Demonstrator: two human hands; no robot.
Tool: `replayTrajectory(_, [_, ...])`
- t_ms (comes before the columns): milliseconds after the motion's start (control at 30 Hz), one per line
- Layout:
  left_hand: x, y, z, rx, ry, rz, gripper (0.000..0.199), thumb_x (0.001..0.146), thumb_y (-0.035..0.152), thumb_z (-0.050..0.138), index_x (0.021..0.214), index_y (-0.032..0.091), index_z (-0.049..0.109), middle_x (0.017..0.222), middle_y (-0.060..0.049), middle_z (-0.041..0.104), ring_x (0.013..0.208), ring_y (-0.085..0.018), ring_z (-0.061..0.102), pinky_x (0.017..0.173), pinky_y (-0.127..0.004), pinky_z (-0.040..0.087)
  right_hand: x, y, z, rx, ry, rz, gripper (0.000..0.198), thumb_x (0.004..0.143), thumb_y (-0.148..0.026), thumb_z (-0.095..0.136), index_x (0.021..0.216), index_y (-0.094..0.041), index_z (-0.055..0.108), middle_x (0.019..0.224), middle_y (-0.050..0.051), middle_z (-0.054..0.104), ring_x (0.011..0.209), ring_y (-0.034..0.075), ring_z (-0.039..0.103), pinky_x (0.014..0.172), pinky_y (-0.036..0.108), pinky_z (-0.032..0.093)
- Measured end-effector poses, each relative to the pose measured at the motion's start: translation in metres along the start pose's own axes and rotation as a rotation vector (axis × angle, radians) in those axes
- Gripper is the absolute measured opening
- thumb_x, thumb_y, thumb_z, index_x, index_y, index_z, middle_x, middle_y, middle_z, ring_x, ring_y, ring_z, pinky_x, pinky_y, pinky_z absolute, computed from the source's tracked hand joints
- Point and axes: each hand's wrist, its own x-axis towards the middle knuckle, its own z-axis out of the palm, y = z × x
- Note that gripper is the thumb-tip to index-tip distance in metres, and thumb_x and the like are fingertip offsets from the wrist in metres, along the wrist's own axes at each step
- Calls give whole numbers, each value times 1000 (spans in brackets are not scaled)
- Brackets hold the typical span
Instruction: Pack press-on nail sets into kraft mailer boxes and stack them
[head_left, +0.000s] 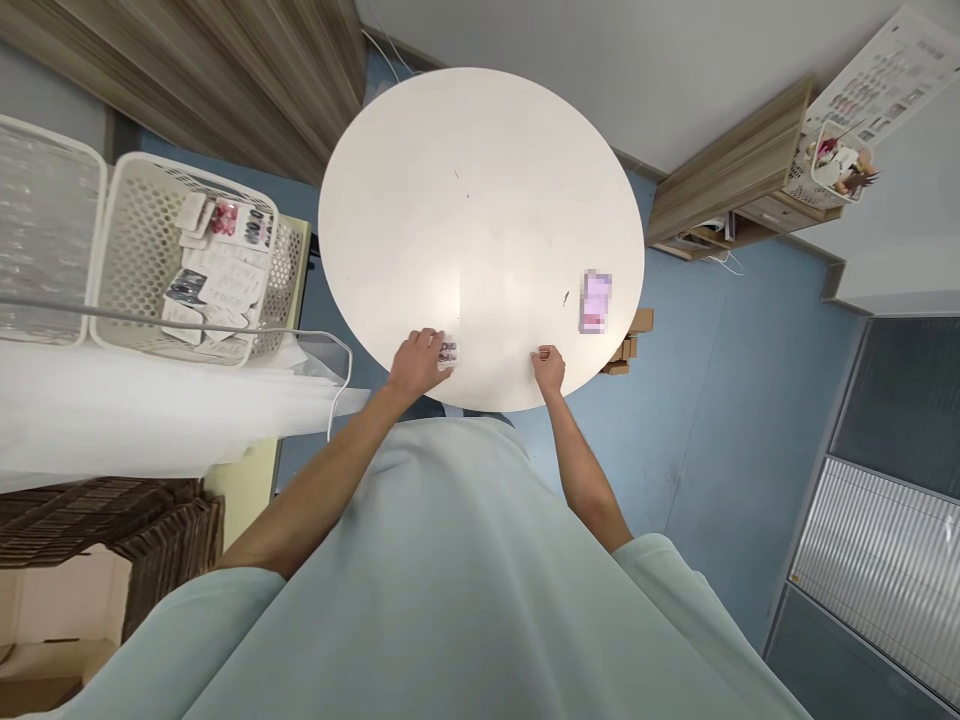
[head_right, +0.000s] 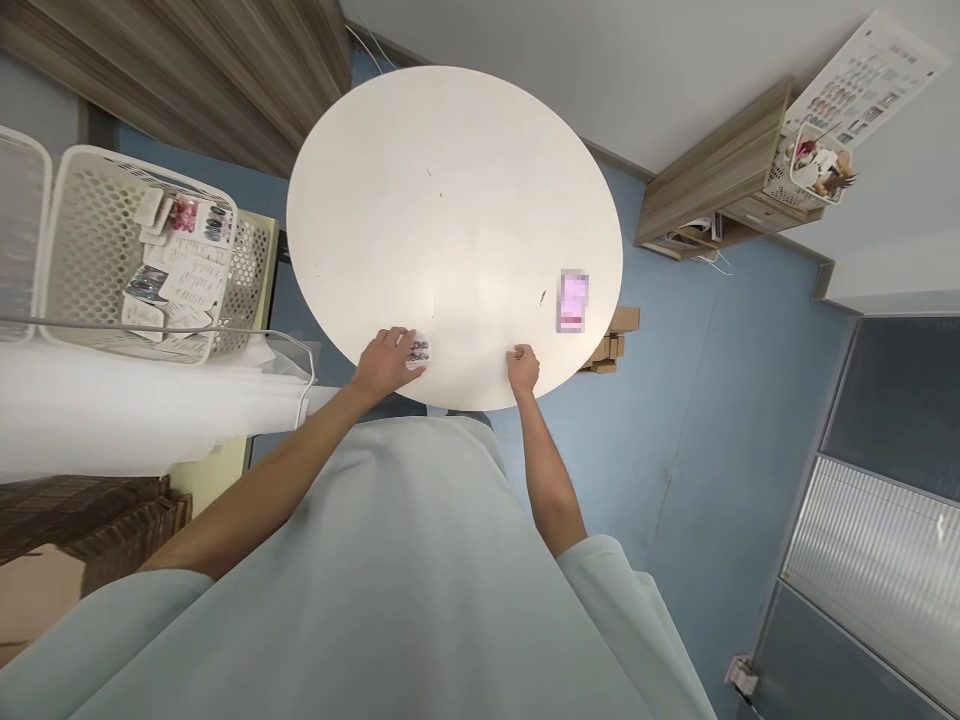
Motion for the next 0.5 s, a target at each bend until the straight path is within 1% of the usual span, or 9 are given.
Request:
replayTrajectory(100, [7, 38, 12, -19, -30, 112, 74, 92, 38, 71, 160, 13, 54, 156, -24, 56, 140, -45, 52, 115, -53, 46, 1, 0, 1, 0, 1, -1, 21, 97, -31, 66, 115, -23, 71, 116, 8, 79, 105, 23, 72, 93, 34, 54])
replayTrajectory(167, [13, 57, 21, -25, -63, 140, 73, 91, 39, 72, 158, 14, 55, 154, -24, 57, 138, -45, 52, 114, -54, 47, 3, 0, 1, 0, -2, -2, 20, 97, -32, 67, 115, -24, 70, 116, 8, 79, 106, 23, 72, 94, 34, 53])
replayTrajectory(233, [17, 69, 30, -24, -95, 137, 72, 90, 39, 74, 157, 16, 58, 151, -24, 59, 137, -46, 53, 112, -55, 47, 2, 2, 0, 9, -14, -3, 20, 97, -33, 68, 115, -24, 70, 115, 7, 78, 105, 23, 72, 95, 35, 53])
replayTrajectory(367, [21, 78, 46, -1, -116, 92, 70, 90, 39, 76, 155, 19, 59, 149, -25, 59, 137, -46, 53, 109, -54, 48, -6, 14, -2, 11, -49, -3, 22, 96, -37, 70, 115, -26, 70, 112, 6, 78, 104, 23, 71, 96, 35, 53])
replayTrajectory(500, [18, 77, 54, 15, -103, 80, 79, 91, 39, 75, 162, 16, 49, 155, -27, 54, 141, -47, 51, 111, -54, 47, -22, 33, -2, 4, -82, 35, 22, 93, -37, 73, 112, -26, 70, 112, 6, 78, 105, 24, 71, 97, 36, 54])
